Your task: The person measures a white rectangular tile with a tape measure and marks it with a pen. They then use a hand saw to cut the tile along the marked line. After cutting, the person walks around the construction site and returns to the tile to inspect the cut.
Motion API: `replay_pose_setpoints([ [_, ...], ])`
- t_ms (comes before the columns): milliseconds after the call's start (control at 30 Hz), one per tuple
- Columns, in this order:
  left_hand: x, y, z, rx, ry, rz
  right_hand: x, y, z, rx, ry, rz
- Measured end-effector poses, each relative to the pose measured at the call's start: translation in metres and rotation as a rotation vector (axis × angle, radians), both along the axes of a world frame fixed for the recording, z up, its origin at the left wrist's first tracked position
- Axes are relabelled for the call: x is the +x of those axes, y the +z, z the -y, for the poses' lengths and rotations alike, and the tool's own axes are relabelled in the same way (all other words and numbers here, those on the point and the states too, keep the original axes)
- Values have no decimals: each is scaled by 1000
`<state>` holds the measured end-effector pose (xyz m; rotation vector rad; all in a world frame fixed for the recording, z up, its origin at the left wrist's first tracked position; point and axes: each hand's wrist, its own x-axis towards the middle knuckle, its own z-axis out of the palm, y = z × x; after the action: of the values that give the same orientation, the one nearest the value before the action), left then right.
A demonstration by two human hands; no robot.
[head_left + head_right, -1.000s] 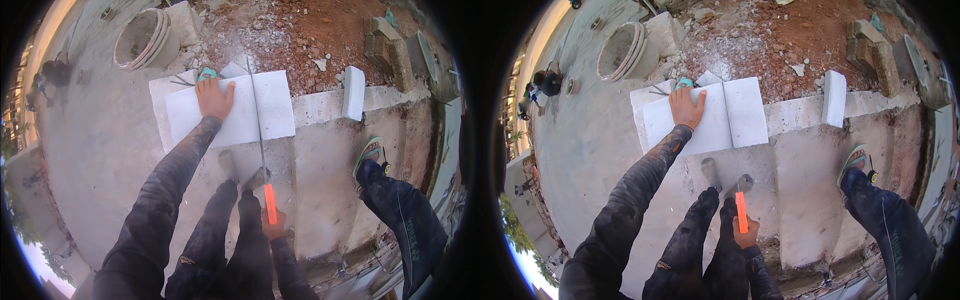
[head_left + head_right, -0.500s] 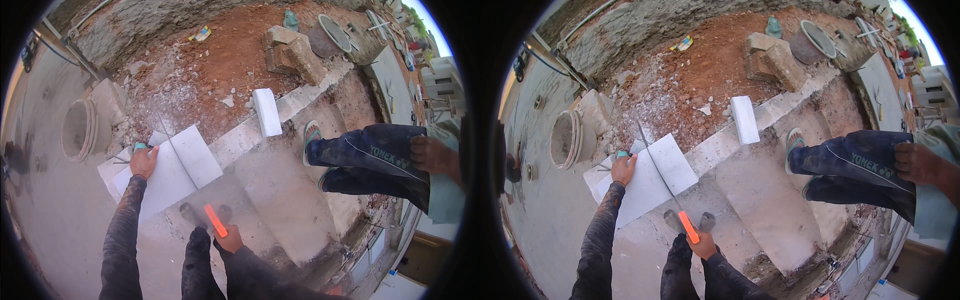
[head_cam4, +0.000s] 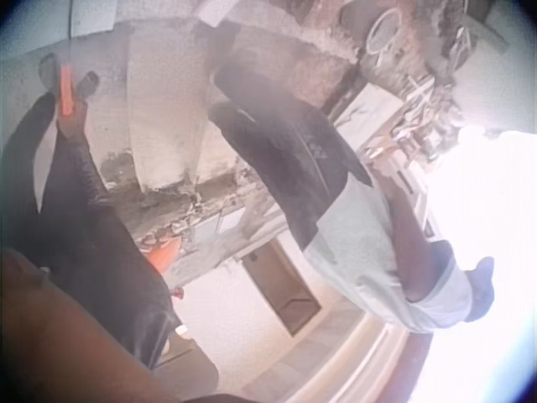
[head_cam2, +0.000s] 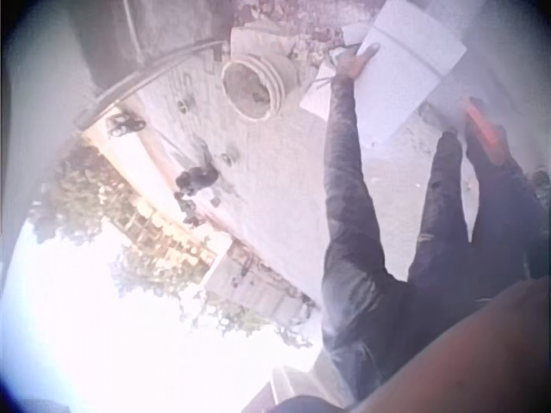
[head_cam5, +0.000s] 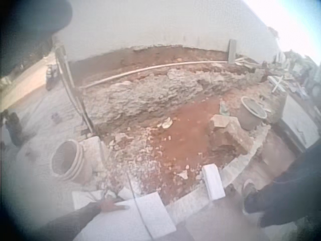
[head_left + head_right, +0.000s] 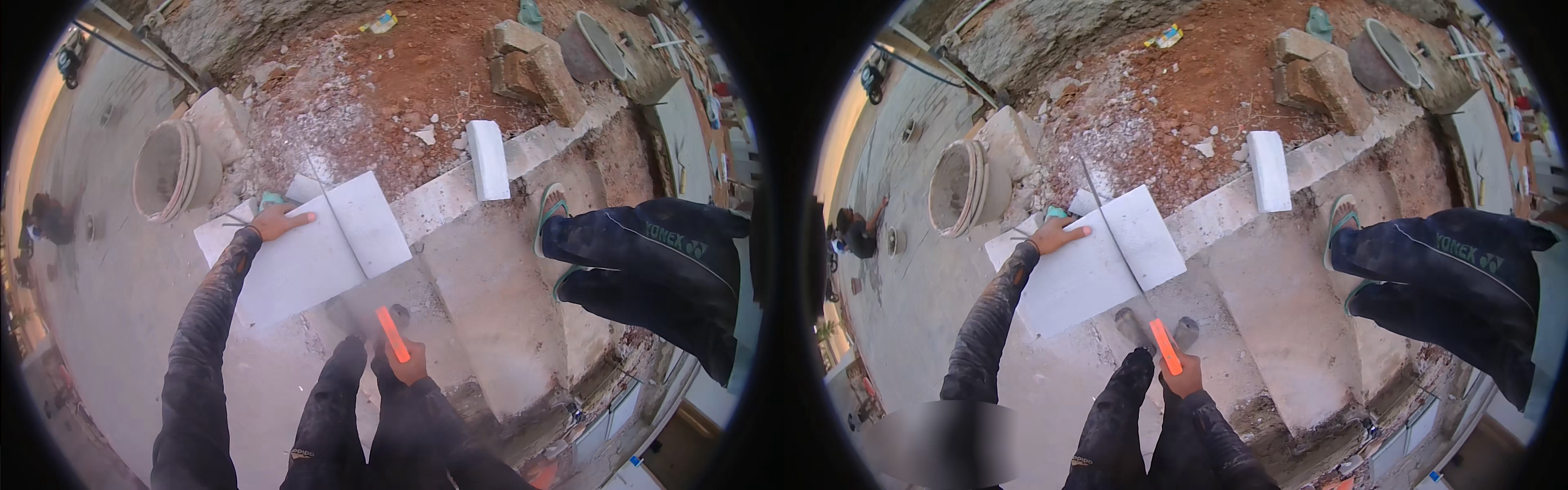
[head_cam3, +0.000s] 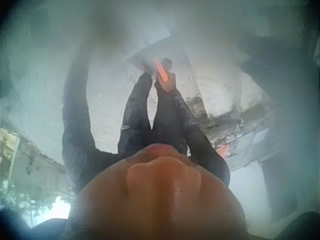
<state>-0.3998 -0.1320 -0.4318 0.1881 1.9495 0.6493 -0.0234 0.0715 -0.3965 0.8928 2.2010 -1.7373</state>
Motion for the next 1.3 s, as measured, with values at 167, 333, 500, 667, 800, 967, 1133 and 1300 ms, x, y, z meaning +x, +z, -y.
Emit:
replay_pose_setpoints([
  [167, 34, 61, -7, -9, 27, -456, 21, -42, -10, 119, 17, -88],
  [333, 77, 75, 2, -60, 105, -748, 26, -78, -20, 343, 111, -127],
  [500, 99, 83, -7, -91, 137, -855, 24, -96, -33, 295, 116, -55],
  [667, 101, 87, 1, -78, 178, -886, 18, -90, -33, 287, 203, -52],
  [800, 84, 94, -2, -38, 176, -833, 17, -71, -39, 304, 208, -25],
  [967, 40, 68, -12, 2, 108, -664, 6, -26, -32, 270, 172, -7],
  [1133, -7, 28, -38, 21, 25, -348, -25, 7, -56, 261, 64, 39],
  [1300, -31, 4, -64, -43, -18, -305, -56, 6, -85, 137, 44, 18],
])
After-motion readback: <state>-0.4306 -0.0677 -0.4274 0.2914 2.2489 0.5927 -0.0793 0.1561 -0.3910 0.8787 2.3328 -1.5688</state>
